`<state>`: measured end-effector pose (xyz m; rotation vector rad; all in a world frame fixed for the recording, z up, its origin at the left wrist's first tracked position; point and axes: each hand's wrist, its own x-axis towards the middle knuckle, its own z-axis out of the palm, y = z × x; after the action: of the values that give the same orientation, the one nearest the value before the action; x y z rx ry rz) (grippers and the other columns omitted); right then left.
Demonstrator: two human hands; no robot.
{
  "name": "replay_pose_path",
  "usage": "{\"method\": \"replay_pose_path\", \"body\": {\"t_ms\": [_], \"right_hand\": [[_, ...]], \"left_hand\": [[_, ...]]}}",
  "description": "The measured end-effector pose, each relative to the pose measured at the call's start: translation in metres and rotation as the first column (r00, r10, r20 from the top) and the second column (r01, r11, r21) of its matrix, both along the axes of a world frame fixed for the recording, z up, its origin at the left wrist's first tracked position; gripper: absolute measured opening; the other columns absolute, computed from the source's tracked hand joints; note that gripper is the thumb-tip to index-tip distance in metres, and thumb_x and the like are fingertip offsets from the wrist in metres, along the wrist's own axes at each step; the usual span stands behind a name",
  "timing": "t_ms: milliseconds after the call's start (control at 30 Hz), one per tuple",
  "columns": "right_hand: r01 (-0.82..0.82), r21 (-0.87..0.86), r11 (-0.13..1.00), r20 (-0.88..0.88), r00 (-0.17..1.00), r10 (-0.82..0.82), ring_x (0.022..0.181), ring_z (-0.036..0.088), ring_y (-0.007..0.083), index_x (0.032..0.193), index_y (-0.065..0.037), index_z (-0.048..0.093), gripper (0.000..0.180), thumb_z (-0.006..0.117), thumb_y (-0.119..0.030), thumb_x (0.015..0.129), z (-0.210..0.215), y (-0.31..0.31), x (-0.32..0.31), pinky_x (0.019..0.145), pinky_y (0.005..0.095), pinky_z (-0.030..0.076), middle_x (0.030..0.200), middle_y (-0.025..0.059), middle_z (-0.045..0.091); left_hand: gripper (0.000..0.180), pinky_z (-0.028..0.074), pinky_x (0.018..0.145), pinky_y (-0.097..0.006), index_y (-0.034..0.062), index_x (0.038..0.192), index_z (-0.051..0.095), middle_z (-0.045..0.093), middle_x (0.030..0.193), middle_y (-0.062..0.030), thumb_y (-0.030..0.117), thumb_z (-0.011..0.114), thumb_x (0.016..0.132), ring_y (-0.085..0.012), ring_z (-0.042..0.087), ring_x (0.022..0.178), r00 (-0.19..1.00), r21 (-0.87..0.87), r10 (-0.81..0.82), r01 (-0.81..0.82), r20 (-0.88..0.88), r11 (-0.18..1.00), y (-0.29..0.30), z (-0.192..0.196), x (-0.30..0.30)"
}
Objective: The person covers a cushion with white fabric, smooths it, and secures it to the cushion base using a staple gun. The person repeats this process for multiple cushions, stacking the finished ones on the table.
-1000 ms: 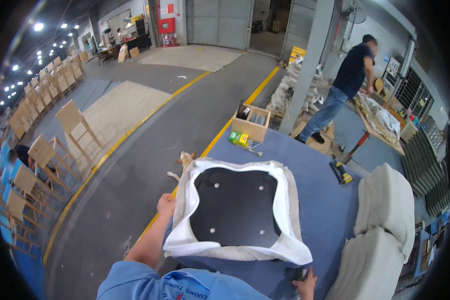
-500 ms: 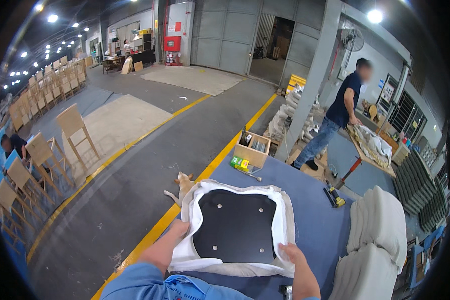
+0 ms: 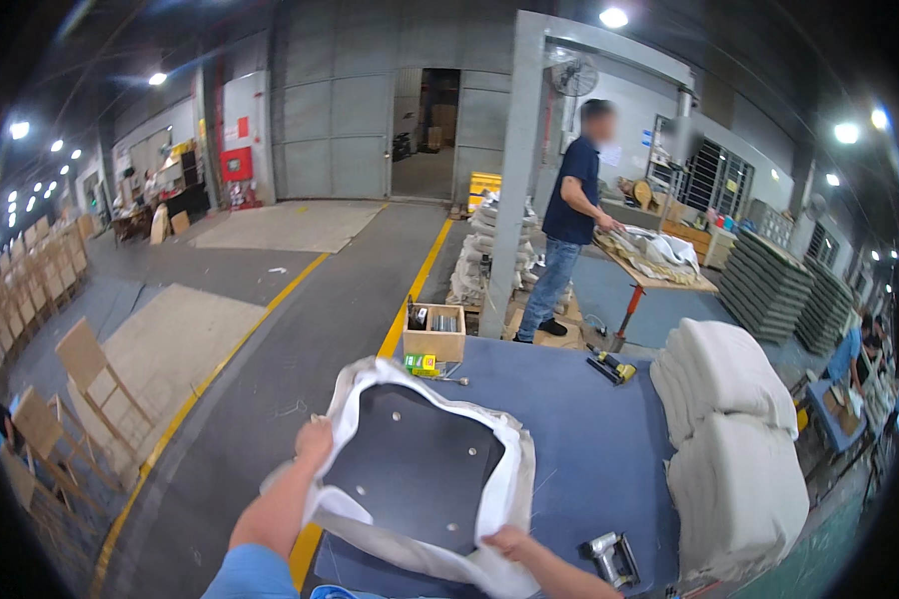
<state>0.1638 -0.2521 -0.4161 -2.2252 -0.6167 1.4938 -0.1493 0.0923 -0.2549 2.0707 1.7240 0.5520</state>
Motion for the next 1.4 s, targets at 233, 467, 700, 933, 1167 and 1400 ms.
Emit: {"method": "replay_pose_path", "body": {"t_ms": [233, 467, 700, 933, 1167, 1400], "right_hand": [[-0.618, 0.247, 0.746, 0.262, 0.784, 0.563, 0.105, 0.073, 0.0342, 0.122, -0.011, 0.072, 0.040, 0.069, -0.044, 0.099, 0.021, 0.050, -0.145, 0.090, 0.0492, 0.058, 0.111, 0.0140, 0.075], [0.007, 0.741, 0.672, -0.110, 0.988, 0.111, 0.079, 0.071, 0.0133, 0.118, -0.004, 0.070, 0.030, 0.061, -0.031, 0.109, 0.247, 0.040, -0.073, 0.068, 0.0281, 0.055, 0.096, 0.0043, 0.075], [0.422, 0.719, 0.553, -0.417, 0.898, -0.143, 0.067, 0.071, 0.0189, 0.116, -0.002, 0.066, 0.057, 0.043, -0.054, 0.112, 0.374, 0.048, -0.041, 0.059, 0.0313, 0.054, 0.086, 0.0067, 0.073], [0.373, 0.544, 0.752, -0.354, 0.914, -0.197, 0.062, 0.070, 0.0208, 0.101, -0.005, 0.066, 0.072, 0.046, -0.074, 0.102, 0.394, 0.065, -0.034, 0.055, 0.0331, 0.054, 0.078, 0.0072, 0.072], [0.346, 0.528, 0.775, -0.284, 0.933, -0.223, 0.054, 0.067, 0.0210, 0.097, -0.003, 0.068, 0.067, 0.052, -0.069, 0.103, 0.394, 0.061, -0.045, 0.049, 0.0322, 0.052, 0.071, 0.0084, 0.069], [0.375, 0.456, 0.807, -0.319, 0.916, -0.245, 0.052, 0.067, 0.0208, 0.099, 0.000, 0.068, 0.069, 0.054, -0.067, 0.103, 0.396, 0.045, -0.052, 0.047, 0.0321, 0.051, 0.070, 0.0092, 0.068]], "left_hand": [[0.046, 0.056, 0.092, -0.053, 0.0105, 0.103, 0.080, 0.076, 0.108, -0.0212, 0.048, 0.054, 0.101, -0.0408, 0.071, 0.109, 0.910, 0.198, -0.347, 0.392, -0.228, 0.898, 0.021, 0.185, 0.075], [0.031, 0.052, 0.082, -0.055, 0.0035, 0.087, 0.068, 0.069, 0.093, -0.0194, 0.034, 0.069, 0.092, -0.0421, 0.067, 0.094, 0.784, 0.431, -0.620, 0.563, -0.009, 0.705, -0.102, 0.193, 0.085], [0.028, 0.049, 0.075, -0.053, 0.0046, 0.083, 0.068, 0.064, 0.085, -0.0167, 0.031, 0.071, 0.092, -0.0401, 0.064, 0.089, 0.748, 0.519, -0.661, 0.547, 0.048, 0.657, -0.153, 0.201, 0.069], [0.021, 0.044, 0.067, -0.051, 0.0057, 0.073, 0.059, 0.058, 0.078, -0.0128, 0.018, 0.074, 0.081, -0.0377, 0.058, 0.078, 0.663, 0.597, -0.739, 0.546, 0.122, 0.588, -0.181, 0.194, 0.056], [0.022, 0.043, 0.066, -0.048, 0.0079, 0.071, 0.056, 0.054, 0.077, -0.0089, 0.018, 0.075, 0.076, -0.0339, 0.056, 0.076, 0.641, 0.600, -0.762, 0.575, 0.092, 0.557, -0.190, 0.193, 0.040], [0.016, 0.048, 0.071, -0.047, 0.0066, 0.079, 0.066, 0.061, 0.085, -0.0111, 0.019, 0.075, 0.083, -0.0349, 0.061, 0.085, 0.631, 0.520, -0.773, 0.684, -0.071, 0.511, -0.207, 0.193, 0.030]]}}
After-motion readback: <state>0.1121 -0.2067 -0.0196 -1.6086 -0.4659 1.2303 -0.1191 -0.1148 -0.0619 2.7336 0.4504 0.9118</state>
